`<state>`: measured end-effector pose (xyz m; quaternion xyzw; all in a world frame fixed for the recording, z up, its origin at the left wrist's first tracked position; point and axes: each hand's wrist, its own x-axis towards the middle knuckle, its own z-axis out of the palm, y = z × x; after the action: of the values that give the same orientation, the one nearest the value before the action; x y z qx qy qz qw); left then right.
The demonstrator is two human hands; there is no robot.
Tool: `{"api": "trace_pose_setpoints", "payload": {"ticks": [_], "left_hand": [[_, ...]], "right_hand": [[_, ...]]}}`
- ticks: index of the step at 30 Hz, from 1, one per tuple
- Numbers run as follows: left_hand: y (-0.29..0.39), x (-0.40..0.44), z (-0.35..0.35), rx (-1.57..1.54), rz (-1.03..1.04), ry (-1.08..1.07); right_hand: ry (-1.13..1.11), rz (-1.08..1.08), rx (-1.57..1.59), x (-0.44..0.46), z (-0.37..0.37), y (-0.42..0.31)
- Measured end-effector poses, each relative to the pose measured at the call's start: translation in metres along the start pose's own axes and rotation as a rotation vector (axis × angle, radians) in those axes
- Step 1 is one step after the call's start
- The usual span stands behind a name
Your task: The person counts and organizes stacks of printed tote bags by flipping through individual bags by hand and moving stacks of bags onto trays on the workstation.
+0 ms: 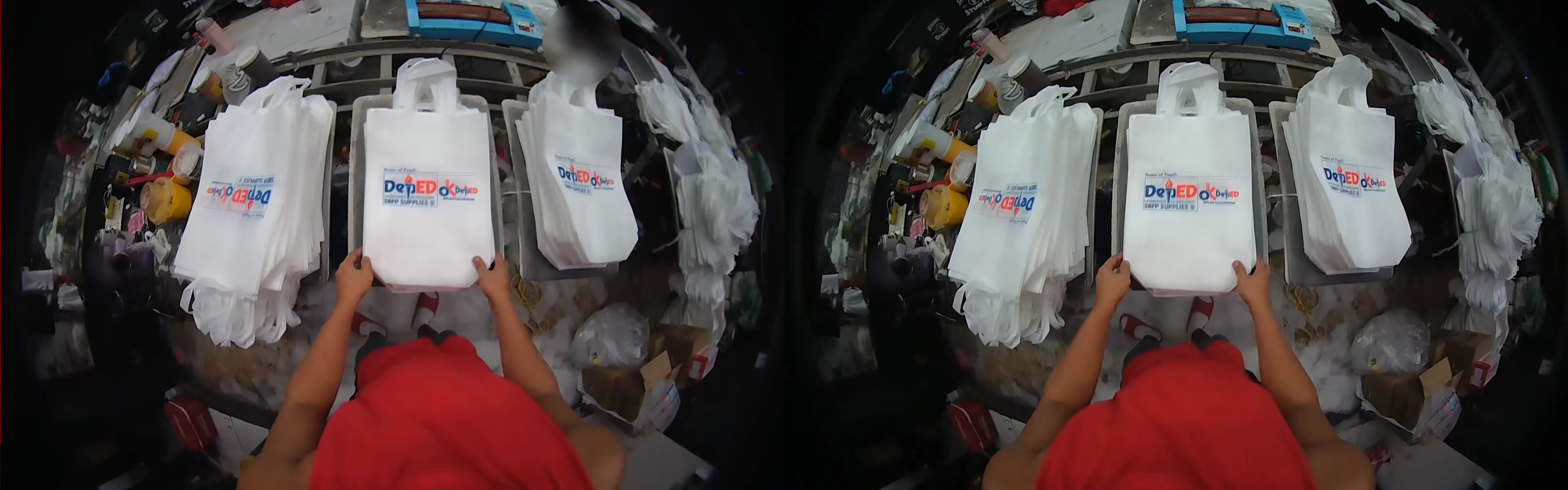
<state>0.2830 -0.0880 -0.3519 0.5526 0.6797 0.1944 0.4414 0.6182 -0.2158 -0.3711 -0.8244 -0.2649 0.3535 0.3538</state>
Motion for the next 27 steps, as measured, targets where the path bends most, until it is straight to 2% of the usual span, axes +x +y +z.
{"api": "trace_pose_setpoints", "payload": {"ticks": [1,2,4,5,7,8,9,12,15,17,18,19,21,23,25,27], "left_hand": [[-0.012,-0.001,0.0,-0.201,-0.074,-0.054],[-0.004,-0.014,-0.006,-0.2,-0.081,-0.053],[0.018,-0.046,-0.021,0.021,0.319,0.026],[0.035,-0.057,-0.029,0.022,0.311,0.028],[0.062,-0.068,-0.039,0.581,0.516,-0.054],[0.057,-0.058,-0.035,0.695,0.635,-0.043],[0.05,-0.047,-0.032,0.694,0.625,-0.037],[0.05,-0.025,-0.029,0.551,0.503,-0.267],[0.021,-0.01,-0.028,0.441,0.579,-0.223],[0.03,-0.024,-0.037,0.389,0.582,-0.195],[0.034,-0.029,-0.039,0.344,0.594,-0.174],[0.032,-0.031,-0.037,0.339,0.585,-0.162],[0.025,-0.032,-0.026,0.515,0.592,-0.193],[0.019,-0.027,-0.018,0.46,0.58,-0.149],[0.01,-0.027,-0.02,0.376,0.532,-0.197],[0.005,-0.031,-0.025,0.319,0.564,-0.169]], "right_hand": [[-0.088,0.02,0.169,-0.002,-0.003,0.003],[-0.093,0.025,0.167,-0.015,-0.006,-0.003],[0.209,-0.425,-0.245,-0.048,-0.017,-0.022],[0.201,-0.423,-0.246,-0.062,-0.024,-0.042],[0.012,-0.673,-0.672,-0.08,-0.036,-0.075],[0.0,-0.679,-0.674,-0.072,-0.031,-0.071],[-0.048,-0.719,-0.599,-0.057,-0.024,-0.061],[-0.068,-0.812,-0.525,-0.033,-0.014,-0.047],[-0.032,-0.873,-0.549,-0.022,-0.009,-0.027],[-0.026,-0.9,-0.576,-0.029,-0.01,-0.034],[-0.053,-0.835,-0.55,-0.037,-0.013,-0.043],[-0.078,-0.767,-0.524,-0.043,-0.014,-0.052],[-0.099,-0.787,-0.536,-0.042,-0.013,-0.054],[-0.11,-0.818,-0.546,-0.034,-0.012,-0.053],[-0.058,-0.854,-0.573,-0.029,-0.008,-0.041],[-0.099,-0.849,-0.587,-0.033,-0.007,-0.044]]}}
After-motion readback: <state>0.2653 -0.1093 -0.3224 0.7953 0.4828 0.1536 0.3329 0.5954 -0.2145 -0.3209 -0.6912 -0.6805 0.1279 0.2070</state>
